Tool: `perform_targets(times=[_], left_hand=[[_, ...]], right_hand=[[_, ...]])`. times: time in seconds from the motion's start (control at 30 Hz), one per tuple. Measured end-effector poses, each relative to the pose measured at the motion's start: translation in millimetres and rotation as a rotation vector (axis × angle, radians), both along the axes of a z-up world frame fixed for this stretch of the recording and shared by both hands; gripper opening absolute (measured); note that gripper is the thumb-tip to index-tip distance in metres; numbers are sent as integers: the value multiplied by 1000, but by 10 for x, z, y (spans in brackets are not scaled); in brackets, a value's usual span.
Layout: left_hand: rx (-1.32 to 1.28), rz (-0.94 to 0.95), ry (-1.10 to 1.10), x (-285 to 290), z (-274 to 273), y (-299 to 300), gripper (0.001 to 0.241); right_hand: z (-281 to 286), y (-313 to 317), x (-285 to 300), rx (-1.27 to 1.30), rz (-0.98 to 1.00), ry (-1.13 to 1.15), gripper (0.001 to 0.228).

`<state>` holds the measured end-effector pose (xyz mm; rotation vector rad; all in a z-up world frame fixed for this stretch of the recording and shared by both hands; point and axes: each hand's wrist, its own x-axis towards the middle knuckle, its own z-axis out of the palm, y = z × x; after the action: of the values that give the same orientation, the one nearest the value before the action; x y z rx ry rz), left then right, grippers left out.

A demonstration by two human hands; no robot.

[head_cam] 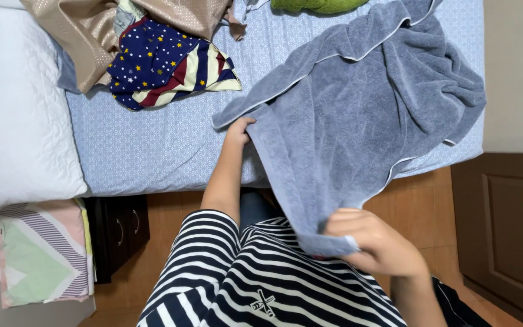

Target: Hanging clothes hangers and folding a towel to place it in a closet.

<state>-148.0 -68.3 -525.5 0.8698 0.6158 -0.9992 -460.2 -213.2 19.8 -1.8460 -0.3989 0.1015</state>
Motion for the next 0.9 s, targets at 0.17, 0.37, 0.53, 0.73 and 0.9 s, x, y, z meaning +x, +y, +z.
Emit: perform_targets(times=[0.17, 0.37, 0.53, 0.73, 0.9], left_hand=[[0, 491, 112, 243, 61, 214, 41], [-38, 472, -187, 799, 1356, 860, 63], [120, 120, -642, 358, 2750, 853, 55], [577, -105, -1660, -235, 2499, 589, 24], [392, -126, -1585, -620, 2787, 334, 13]], right_hand=[[456, -294, -342, -64, -35, -28, 8], [428, -567, -467, -169, -268, 61, 30], [-28, -526, -66, -109, -401, 224, 41], [-757, -392, 537, -191, -269, 159, 35], [-1116, -278, 738, -91, -197, 54, 32]])
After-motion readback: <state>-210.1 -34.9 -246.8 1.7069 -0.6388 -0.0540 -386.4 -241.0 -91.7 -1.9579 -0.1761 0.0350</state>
